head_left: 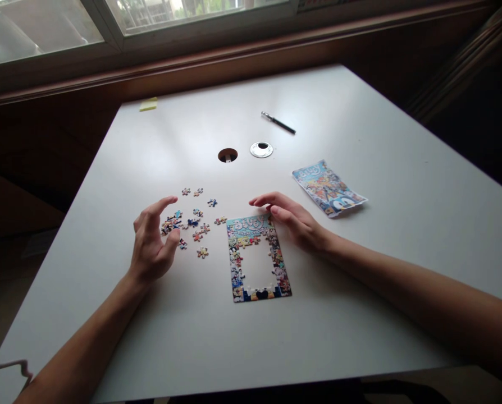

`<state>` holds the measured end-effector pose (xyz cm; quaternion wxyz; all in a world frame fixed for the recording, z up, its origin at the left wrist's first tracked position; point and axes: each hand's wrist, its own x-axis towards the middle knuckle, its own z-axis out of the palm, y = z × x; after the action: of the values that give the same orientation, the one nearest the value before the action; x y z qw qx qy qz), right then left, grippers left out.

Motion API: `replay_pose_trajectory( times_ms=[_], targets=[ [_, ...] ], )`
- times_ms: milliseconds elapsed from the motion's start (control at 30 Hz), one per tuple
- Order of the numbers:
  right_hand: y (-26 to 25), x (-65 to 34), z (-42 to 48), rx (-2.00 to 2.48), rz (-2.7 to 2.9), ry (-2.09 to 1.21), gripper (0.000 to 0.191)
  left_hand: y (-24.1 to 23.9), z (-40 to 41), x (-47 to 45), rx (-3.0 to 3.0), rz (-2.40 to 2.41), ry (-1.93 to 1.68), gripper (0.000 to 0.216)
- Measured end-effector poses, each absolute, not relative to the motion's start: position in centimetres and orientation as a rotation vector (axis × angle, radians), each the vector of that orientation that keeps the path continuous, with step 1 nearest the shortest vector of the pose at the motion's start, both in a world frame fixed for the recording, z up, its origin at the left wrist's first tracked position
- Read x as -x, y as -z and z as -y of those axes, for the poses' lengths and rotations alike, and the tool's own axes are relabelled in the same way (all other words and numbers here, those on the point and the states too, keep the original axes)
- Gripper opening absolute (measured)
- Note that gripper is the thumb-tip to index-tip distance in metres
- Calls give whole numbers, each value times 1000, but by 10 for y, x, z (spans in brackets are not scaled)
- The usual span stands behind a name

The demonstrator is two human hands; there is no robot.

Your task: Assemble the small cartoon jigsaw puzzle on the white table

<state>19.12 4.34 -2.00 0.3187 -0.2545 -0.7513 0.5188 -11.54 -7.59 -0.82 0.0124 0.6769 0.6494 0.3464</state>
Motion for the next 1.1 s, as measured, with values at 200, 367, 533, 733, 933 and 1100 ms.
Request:
replay_pose_trajectory(
  times_ms=[200, 367, 533, 733, 933, 1100],
  targets=[
    [18, -190, -42, 704, 1881, -1378, 37, 10, 72, 119, -2030, -2020, -1118, 61],
    [20, -190, -42, 721, 1822, -1394, 37, 11, 69, 125, -1983, -2045, -1174, 62],
    [21, -189, -42, 733, 1809, -1395, 37, 14, 67, 130, -1911, -2037, -1210, 66],
    [21, -187, -41, 751, 1769, -1405, 37, 14, 68, 131, -1833, -2047, -1199, 69],
    [19, -186, -39, 771, 1730, -1448, 36, 16, 67, 134, -1804, -2028, -1225, 70],
    [19, -186, -39, 783, 1720, -1449, 36, 17, 67, 135, -1785, -2025, -1226, 72]
  ],
)
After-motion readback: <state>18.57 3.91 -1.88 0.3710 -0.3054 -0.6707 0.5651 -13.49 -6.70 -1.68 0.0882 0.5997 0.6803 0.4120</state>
